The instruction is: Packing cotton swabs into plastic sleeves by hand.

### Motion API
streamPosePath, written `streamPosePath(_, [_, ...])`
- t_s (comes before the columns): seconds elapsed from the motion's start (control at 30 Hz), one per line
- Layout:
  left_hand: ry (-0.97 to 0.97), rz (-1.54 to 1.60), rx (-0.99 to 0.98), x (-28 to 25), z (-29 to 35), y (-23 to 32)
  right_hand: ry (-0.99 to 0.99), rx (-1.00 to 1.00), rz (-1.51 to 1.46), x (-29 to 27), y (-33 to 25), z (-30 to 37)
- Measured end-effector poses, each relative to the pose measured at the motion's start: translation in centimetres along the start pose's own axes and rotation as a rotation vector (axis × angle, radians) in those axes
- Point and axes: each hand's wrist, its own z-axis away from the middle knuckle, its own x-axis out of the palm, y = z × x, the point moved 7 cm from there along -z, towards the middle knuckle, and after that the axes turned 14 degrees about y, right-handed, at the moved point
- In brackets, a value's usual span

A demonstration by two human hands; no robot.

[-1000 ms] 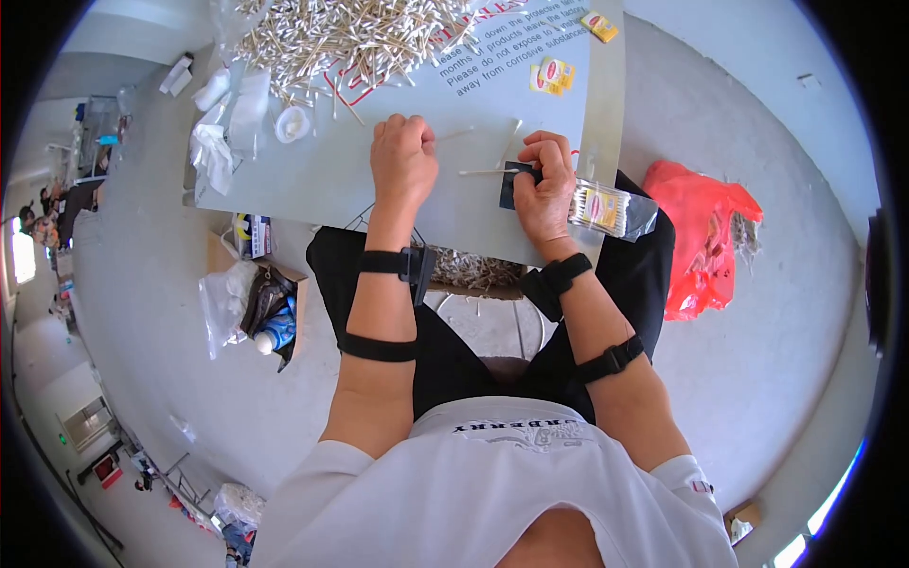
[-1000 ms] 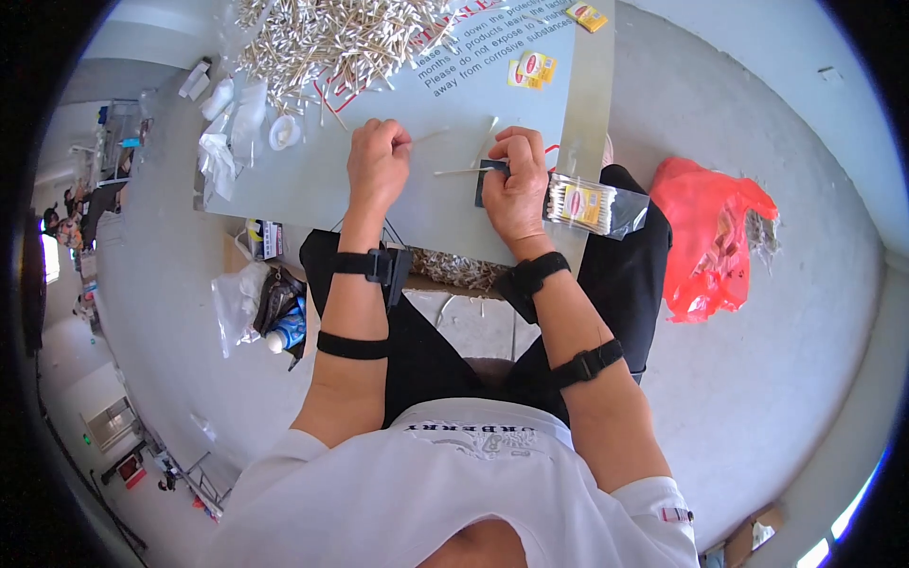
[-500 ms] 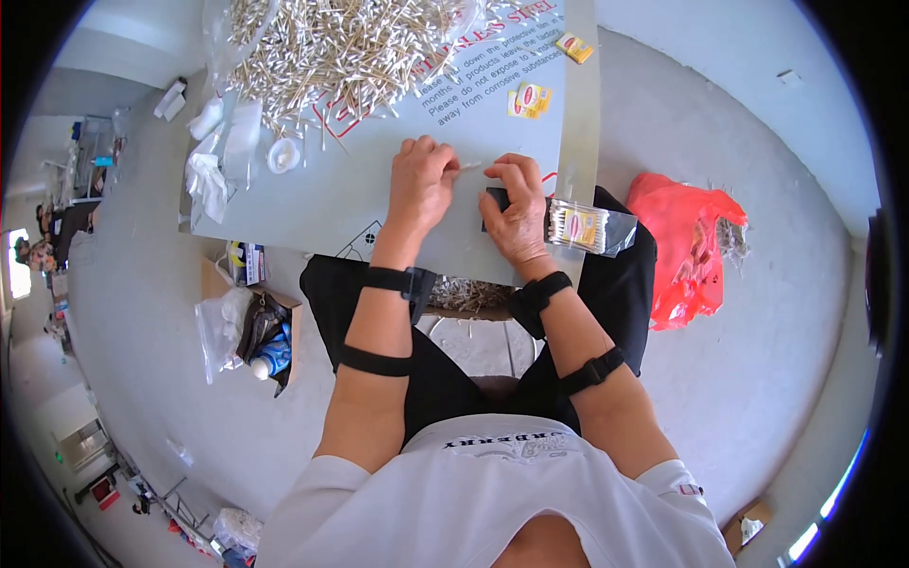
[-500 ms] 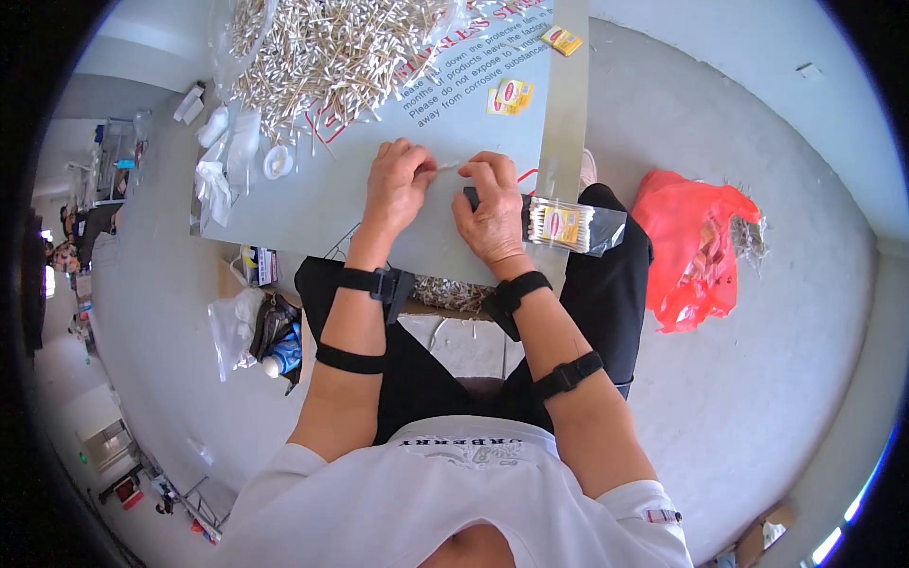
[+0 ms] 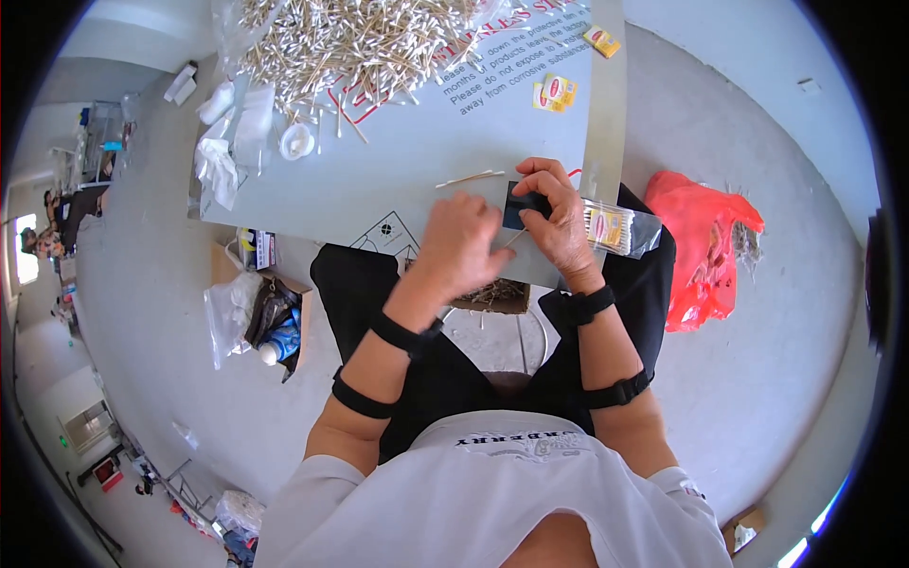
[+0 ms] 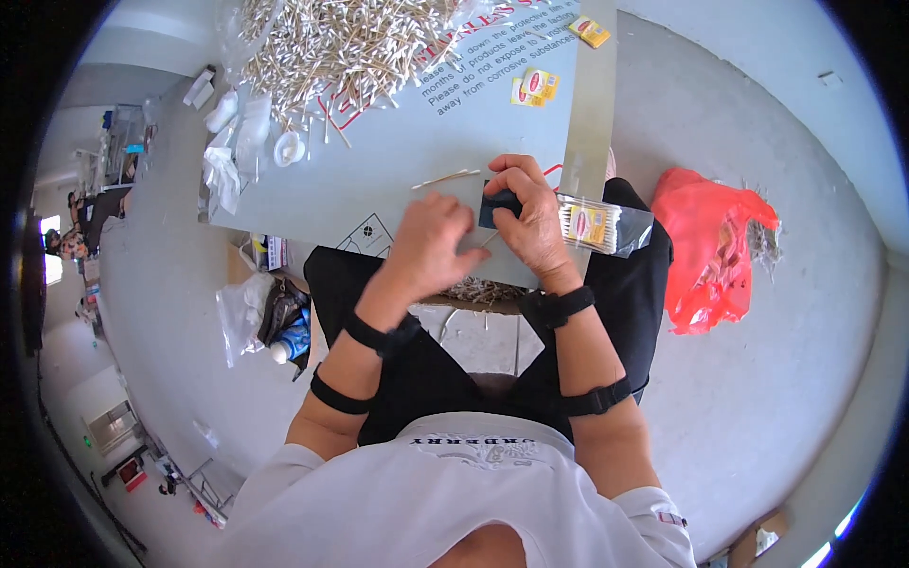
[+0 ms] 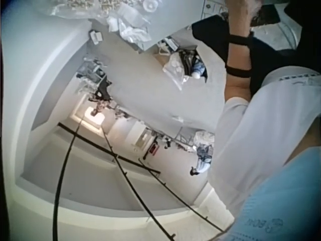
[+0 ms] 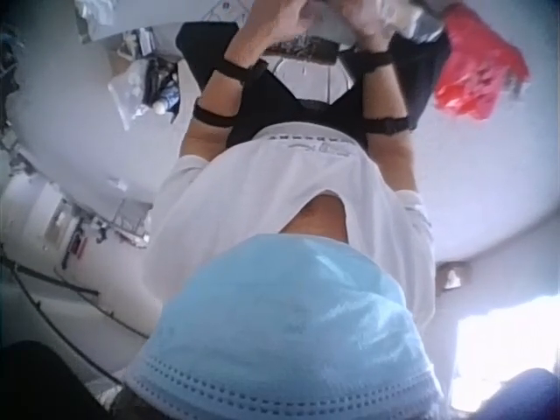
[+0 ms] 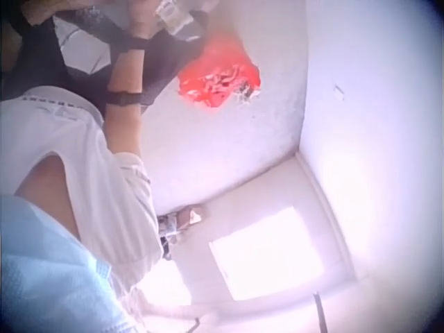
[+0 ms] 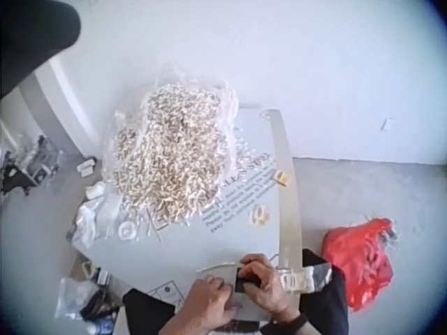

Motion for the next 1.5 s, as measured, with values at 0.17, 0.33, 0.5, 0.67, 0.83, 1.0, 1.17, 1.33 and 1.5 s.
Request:
streamPosePath(0.17, [0.226,-0.209,0.093,-0.2,0.1,0.0,0.066,-0.004,0.024,0.6,-0.5,0.0])
streamPosePath(0.33, [0.285,-0.167,0.038,-2.7,-1.3,-3.2,0.113,-0.226,0.244,2.0,-1.8,0.0])
streamPosePath(0.5, [0.46,-0.013,-0.274,-5.5,-2.3,-11.5,0.088,-0.305,0.548,3.8,-1.4,-0.1])
streamPosePath(0.67, [0.762,-0.387,-0.295,-9.1,-4.7,-14.6,0.11,-0.323,0.546,4.0,-1.6,0.1])
streamPosePath(0.83, [0.593,-0.388,-0.333,-7.1,-6.5,-14.9,0.117,-0.323,0.532,3.9,-1.5,0.0])
streamPosePath(1.0, [0.697,-0.224,-0.306,-6.1,-5.3,-13.8,0.113,-0.332,0.52,3.8,-1.7,0.0])
streamPosePath(1.17, [0.692,-0.375,-0.408,-6.7,-8.2,-13.3,0.11,-0.314,0.529,3.8,-1.6,0.0])
streamPosePath(1.33, [0.635,-0.462,-0.643,-6.4,-9.1,-15.0,0.119,-0.342,0.513,4.1,-1.7,0.0])
streamPosePath(1.5, [0.497,-0.164,-0.555,-6.1,-7.3,-13.7,0.117,-0.348,0.538,3.5,-1.3,0.0])
